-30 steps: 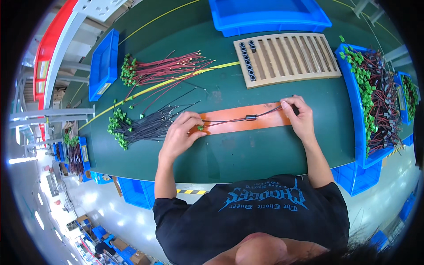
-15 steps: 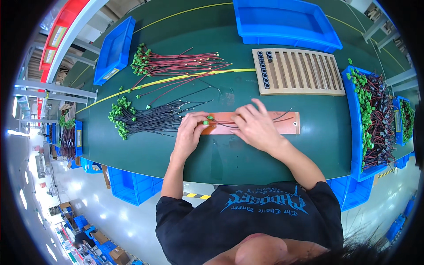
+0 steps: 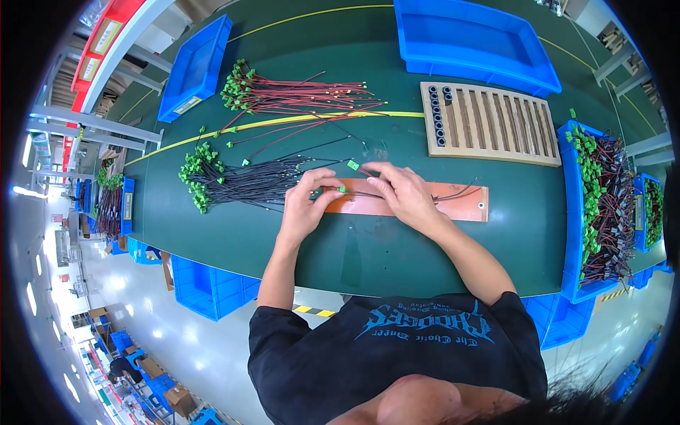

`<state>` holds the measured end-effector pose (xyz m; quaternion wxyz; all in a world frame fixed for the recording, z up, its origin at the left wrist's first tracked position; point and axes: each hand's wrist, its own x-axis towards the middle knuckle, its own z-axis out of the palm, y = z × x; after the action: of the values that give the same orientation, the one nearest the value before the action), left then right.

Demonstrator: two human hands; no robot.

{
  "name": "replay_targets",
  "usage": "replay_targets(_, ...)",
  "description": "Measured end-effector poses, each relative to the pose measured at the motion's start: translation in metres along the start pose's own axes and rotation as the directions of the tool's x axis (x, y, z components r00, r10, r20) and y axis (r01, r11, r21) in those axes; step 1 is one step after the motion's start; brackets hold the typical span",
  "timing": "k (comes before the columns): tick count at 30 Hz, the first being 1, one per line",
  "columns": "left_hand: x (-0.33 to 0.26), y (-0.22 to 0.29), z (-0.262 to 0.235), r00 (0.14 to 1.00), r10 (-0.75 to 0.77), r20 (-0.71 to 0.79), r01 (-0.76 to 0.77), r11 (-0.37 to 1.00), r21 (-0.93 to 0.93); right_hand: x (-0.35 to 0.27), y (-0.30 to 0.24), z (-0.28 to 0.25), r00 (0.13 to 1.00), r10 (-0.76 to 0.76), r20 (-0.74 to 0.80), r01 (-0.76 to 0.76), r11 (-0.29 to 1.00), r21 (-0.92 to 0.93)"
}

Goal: The person transfers bundles of wires with green connectors from a blue bin to a workbench. They then pick up a single black wire and a small cylindrical component, inserting the wire into the component and manipulating it with both hands on a wooden jig.

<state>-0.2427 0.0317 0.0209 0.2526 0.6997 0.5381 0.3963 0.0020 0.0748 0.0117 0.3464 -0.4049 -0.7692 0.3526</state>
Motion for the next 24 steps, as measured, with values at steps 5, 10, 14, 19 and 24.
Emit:
replay_targets(5,-0.009,0.014,-0.002,0.997,0.036,0.071,-0.041,0.997,0.064,-0.001,0.006,0.003,0.999,-0.035,-0.029,0.035,0.999,0.02)
replay_targets(10,-0.014,0.007,0.007,0.995,0.014,0.096,-0.02,0.998,0.064,-0.002,0.008,0.006,0.992,-0.125,-0.009,0.125,0.991,-0.052)
replay_targets(14,-0.014,0.006,0.007,0.996,0.002,0.089,-0.006,0.999,0.048,-0.004,0.01,0.009,0.982,-0.186,0.027,0.188,0.969,-0.162)
replay_targets(19,-0.017,0.007,0.007,0.995,0.091,-0.031,-0.089,0.993,0.074,-0.004,0.008,0.009,0.984,-0.177,0.033,0.18,0.965,-0.193)
replay_targets(24,-0.014,0.009,0.01,0.999,0.031,0.027,-0.032,0.998,0.05,-0.005,0.012,0.011,0.979,-0.203,0.014,0.202,0.959,-0.196)
